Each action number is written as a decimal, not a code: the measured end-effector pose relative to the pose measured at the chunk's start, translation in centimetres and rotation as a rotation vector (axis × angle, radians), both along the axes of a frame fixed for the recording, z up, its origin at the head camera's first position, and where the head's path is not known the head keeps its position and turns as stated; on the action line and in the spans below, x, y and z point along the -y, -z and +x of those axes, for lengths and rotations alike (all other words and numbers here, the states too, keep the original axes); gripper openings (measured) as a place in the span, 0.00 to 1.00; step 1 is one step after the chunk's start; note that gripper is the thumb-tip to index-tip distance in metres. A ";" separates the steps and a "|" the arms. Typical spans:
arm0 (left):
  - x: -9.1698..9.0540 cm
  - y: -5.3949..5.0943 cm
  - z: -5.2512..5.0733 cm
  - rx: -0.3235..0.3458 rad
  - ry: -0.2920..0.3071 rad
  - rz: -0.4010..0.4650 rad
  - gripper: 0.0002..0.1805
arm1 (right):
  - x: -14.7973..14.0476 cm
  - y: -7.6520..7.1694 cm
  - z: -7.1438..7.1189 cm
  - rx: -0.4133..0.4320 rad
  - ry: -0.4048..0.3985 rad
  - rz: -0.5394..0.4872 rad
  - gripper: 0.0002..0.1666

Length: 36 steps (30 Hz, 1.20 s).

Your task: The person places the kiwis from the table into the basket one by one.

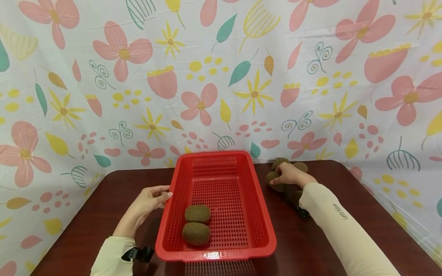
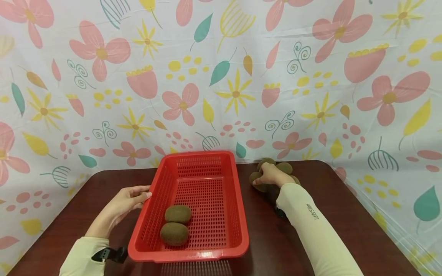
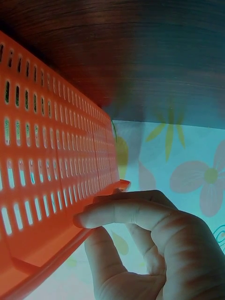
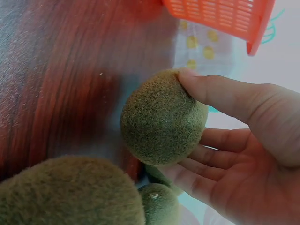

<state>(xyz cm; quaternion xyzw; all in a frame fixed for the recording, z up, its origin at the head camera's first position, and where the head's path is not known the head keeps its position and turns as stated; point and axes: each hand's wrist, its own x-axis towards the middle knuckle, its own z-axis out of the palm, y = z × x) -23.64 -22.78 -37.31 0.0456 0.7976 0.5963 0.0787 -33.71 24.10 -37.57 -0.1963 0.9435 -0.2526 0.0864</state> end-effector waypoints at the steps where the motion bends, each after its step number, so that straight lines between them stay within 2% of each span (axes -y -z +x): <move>1: 0.0 0.0 0.0 -0.003 0.003 -0.001 0.25 | 0.0 0.0 0.0 0.000 0.010 -0.004 0.23; 6: -0.1 0.1 0.1 -0.010 0.005 0.003 0.24 | 0.6 -0.9 0.0 -0.035 0.014 -0.020 0.15; 10: 0.0 0.0 0.2 -0.009 0.006 0.006 0.24 | 1.1 -2.0 0.2 -0.031 0.019 -0.032 0.24; 14: 0.0 0.0 0.2 -0.009 0.006 0.007 0.25 | 1.6 -3.0 0.4 -0.003 0.009 -0.055 0.19; 18: 0.0 0.1 0.2 -0.009 0.004 0.004 0.25 | 2.1 -4.2 0.6 -0.001 0.003 -0.049 0.24; 21: 0.0 0.1 0.2 -0.010 0.006 0.005 0.25 | 2.6 -5.3 0.8 -0.039 -0.010 -0.044 0.28; 26: 0.0 0.0 0.2 -0.002 0.003 0.010 0.25 | 3.7 -6.9 0.9 -0.163 -0.081 -0.074 0.21; 29: 0.0 0.0 0.2 0.003 0.002 0.012 0.25 | 4.4 -7.5 0.9 -0.233 -0.088 -0.067 0.21; 31: -0.1 -0.1 0.2 0.004 0.002 0.013 0.25 | 4.9 -7.9 1.0 -0.248 -0.073 -0.056 0.24; 36: -0.1 -0.1 0.2 0.005 0.003 0.020 0.26 | 6.3 -8.9 1.1 -0.202 -0.037 -0.024 0.29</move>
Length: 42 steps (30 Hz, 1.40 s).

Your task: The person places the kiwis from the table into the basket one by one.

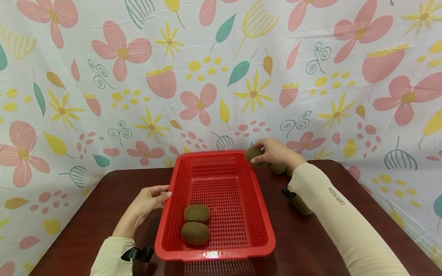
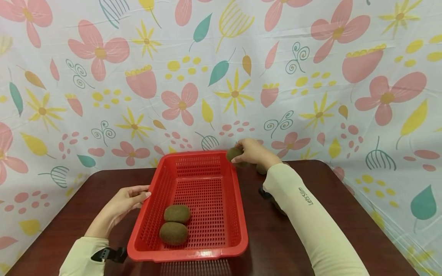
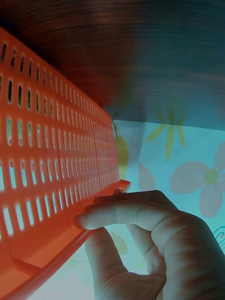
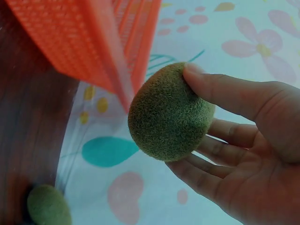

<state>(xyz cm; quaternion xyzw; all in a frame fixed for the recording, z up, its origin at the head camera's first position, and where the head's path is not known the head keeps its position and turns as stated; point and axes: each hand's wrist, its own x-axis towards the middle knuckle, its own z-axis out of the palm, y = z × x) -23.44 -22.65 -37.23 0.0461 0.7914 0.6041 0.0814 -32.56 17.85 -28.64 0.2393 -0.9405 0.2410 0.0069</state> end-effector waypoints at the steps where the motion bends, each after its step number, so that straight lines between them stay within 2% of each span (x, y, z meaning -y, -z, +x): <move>1: 0.0 0.0 0.0 0.001 0.000 0.003 0.26 | 0.3 -0.2 0.0 0.004 -0.003 0.003 0.29; 5: 0.0 -0.1 -0.1 0.009 -0.001 0.002 0.26 | 1.6 -0.8 0.1 0.038 -0.018 -0.026 0.29; 15: 0.1 0.0 -0.3 0.007 -0.007 -0.005 0.26 | 5.6 -1.1 -0.5 0.032 -0.088 -0.072 0.29; 21: 0.1 0.0 -0.4 -0.009 -0.008 -0.010 0.24 | 8.3 -0.9 -0.7 0.098 -0.093 -0.099 0.29; 33: 0.0 0.2 -0.1 -0.011 0.001 -0.005 0.25 | 12.5 0.8 -0.6 0.129 -0.131 -0.077 0.30; 42: 0.1 0.1 -0.1 -0.013 -0.005 -0.005 0.24 | 15.2 2.6 -0.1 0.168 -0.192 -0.057 0.27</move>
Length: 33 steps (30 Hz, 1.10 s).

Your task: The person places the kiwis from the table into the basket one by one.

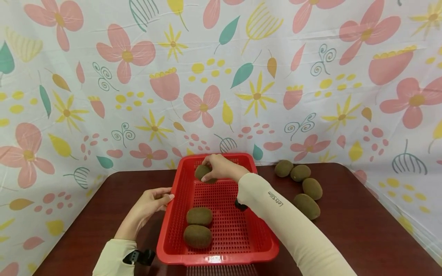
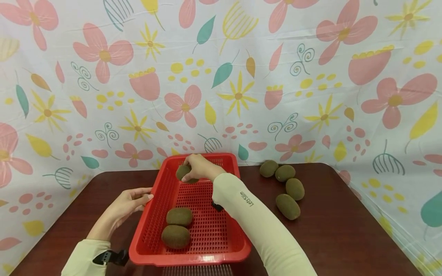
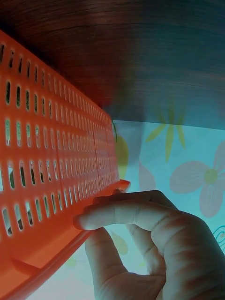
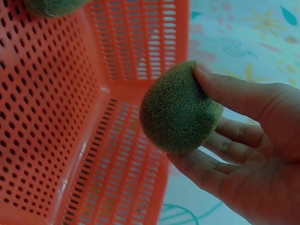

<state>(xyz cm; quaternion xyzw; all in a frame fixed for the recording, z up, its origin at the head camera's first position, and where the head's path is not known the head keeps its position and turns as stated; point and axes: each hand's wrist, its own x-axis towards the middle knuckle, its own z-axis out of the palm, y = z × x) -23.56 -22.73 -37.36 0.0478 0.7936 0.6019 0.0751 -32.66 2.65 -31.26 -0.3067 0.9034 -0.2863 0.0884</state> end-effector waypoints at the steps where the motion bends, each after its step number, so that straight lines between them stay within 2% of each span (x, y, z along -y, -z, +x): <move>1: 0.0 0.0 0.0 0.000 -0.001 0.000 0.24 | 0.3 0.2 0.1 -0.004 -0.009 0.011 0.28; 9: 0.0 0.1 0.0 -0.009 0.005 0.000 0.24 | 2.1 1.9 0.3 -0.003 -0.055 0.110 0.29; 23: -0.1 0.0 0.0 -0.004 0.004 -0.005 0.24 | 4.0 4.0 1.1 -0.031 -0.107 0.272 0.28; 33: 0.0 0.0 0.0 -0.004 0.000 -0.007 0.24 | 4.5 4.6 1.7 -0.037 -0.131 0.337 0.28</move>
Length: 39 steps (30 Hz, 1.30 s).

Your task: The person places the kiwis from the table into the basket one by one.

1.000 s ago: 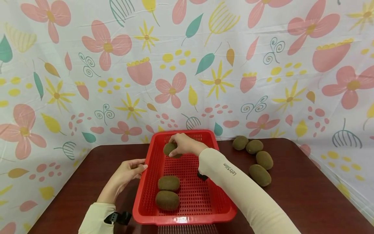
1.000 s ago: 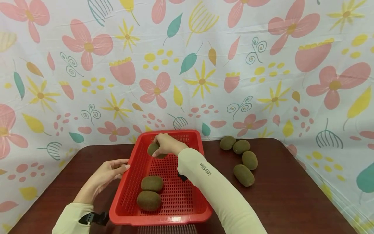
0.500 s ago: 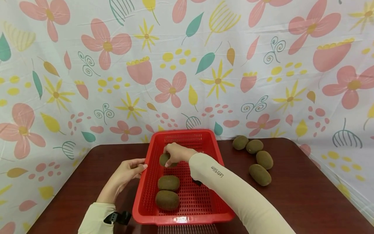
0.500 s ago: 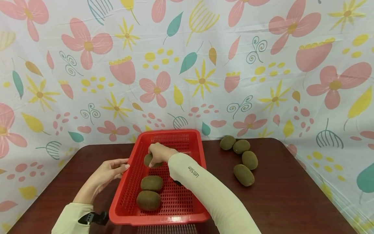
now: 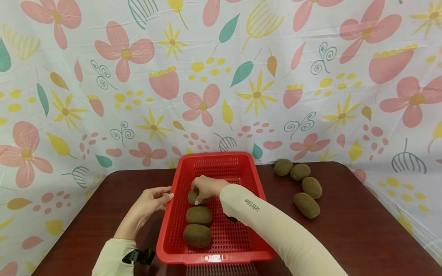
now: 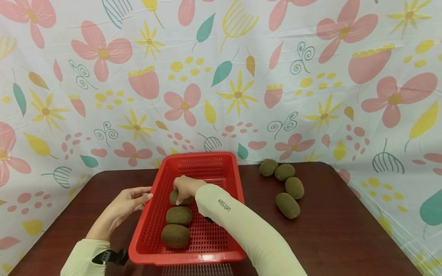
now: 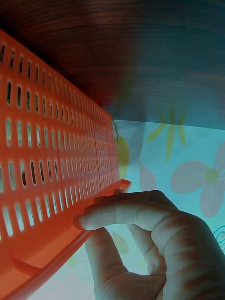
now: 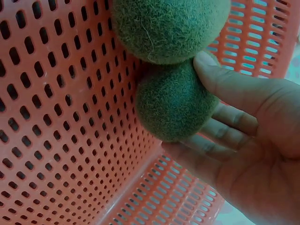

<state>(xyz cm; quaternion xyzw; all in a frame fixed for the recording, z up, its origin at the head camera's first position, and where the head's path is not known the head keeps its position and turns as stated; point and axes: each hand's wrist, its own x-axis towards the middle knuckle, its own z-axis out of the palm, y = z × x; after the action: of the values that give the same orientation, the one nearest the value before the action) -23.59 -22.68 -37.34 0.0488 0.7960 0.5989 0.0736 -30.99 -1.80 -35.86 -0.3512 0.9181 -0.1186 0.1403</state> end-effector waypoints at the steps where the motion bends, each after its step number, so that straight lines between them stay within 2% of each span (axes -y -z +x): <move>1: 0.0 0.0 0.0 0.000 0.000 0.001 0.24 | 0.0 0.0 0.1 0.002 0.000 0.002 0.28; 10: 0.0 0.0 0.1 -0.001 -0.001 -0.010 0.24 | 0.3 0.2 0.3 0.024 -0.004 0.045 0.30; 20: 0.0 0.0 0.0 -0.001 0.000 -0.007 0.25 | 0.1 -0.3 0.3 -0.013 -0.016 0.055 0.26; 26: 0.0 0.0 0.1 0.001 0.002 -0.009 0.25 | -0.3 -1.2 0.4 0.014 0.004 0.083 0.27; 33: 0.1 0.0 0.1 -0.001 -0.001 -0.009 0.25 | -1.5 -3.1 0.5 0.047 0.027 0.079 0.28; 39: 0.0 0.0 0.1 0.002 -0.007 -0.006 0.24 | -3.3 -4.9 0.6 0.008 0.028 0.032 0.23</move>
<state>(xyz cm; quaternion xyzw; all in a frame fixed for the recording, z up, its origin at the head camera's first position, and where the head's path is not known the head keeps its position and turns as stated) -23.51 -22.65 -37.30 0.0450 0.7978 0.5969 0.0724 -30.41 1.49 -30.95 -0.3356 0.9241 -0.1074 0.1478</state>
